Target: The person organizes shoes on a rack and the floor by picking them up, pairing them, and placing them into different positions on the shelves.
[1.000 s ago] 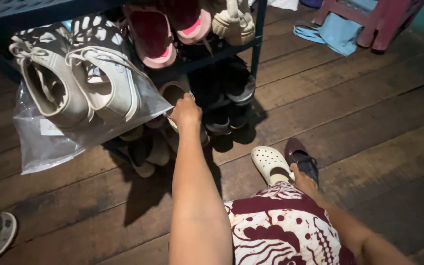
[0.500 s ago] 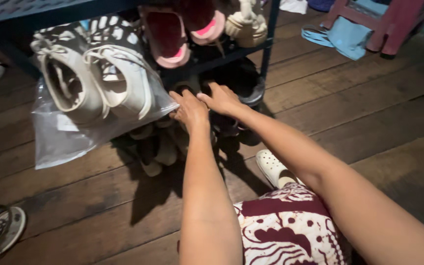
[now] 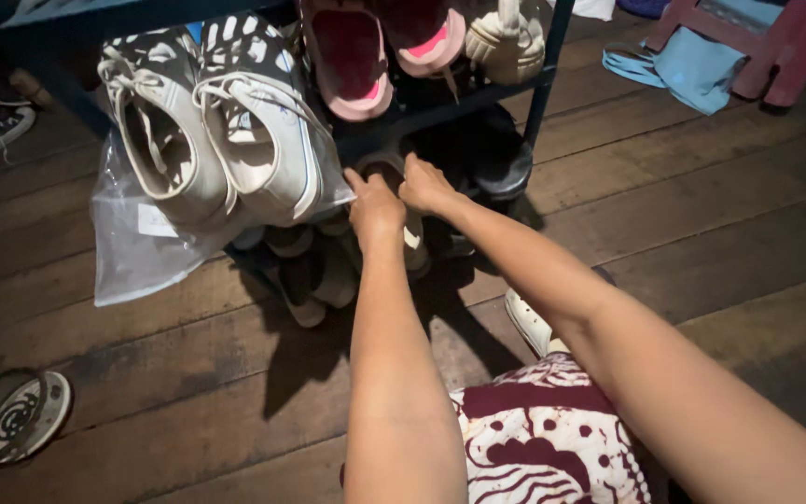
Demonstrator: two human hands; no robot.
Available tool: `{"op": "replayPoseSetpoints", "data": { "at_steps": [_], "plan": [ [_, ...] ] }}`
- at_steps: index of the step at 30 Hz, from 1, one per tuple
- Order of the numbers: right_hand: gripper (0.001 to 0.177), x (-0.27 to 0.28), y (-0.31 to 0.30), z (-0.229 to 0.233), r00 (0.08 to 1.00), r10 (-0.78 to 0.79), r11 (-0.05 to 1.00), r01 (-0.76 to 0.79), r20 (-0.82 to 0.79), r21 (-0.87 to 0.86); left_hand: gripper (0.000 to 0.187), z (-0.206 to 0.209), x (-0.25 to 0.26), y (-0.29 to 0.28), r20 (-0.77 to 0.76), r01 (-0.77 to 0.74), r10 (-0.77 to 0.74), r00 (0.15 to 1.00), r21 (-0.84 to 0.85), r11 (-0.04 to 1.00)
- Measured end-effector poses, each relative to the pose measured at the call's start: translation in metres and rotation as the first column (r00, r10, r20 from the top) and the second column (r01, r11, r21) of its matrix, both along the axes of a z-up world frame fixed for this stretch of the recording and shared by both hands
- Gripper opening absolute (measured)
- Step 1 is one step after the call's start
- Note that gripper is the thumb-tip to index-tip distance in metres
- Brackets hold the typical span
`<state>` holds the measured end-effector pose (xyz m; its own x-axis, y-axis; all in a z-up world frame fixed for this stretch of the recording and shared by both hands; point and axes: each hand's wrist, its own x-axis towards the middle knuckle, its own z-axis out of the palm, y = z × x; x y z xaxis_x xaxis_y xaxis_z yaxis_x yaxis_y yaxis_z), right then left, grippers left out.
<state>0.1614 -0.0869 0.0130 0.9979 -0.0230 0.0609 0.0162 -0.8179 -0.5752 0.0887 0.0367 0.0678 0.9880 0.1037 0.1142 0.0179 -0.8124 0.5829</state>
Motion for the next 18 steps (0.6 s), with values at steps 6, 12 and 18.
{"op": "replayPoseSetpoints", "data": {
  "at_steps": [6, 12, 18],
  "plan": [
    [0.087, -0.093, -0.011, 0.033, 0.997, 0.058, 0.995, -0.053, -0.057, 0.082, 0.025, 0.012, -0.017, -0.008, 0.013, 0.100, -0.108, 0.994, 0.270, 0.958],
    [0.084, -0.186, -0.067, -0.019, 0.983, 0.141, 0.975, -0.116, -0.121, 0.191, 0.026, 0.040, -0.050, -0.022, -0.253, 0.357, -0.280, 0.926, 0.344, 0.868],
    [0.085, -0.279, -0.100, -0.085, 0.940, 0.265, 0.947, -0.213, -0.214, 0.240, 0.027, 0.040, -0.056, -0.030, -0.247, 0.427, -0.350, 0.903, 0.444, 0.788]
  ]
}}
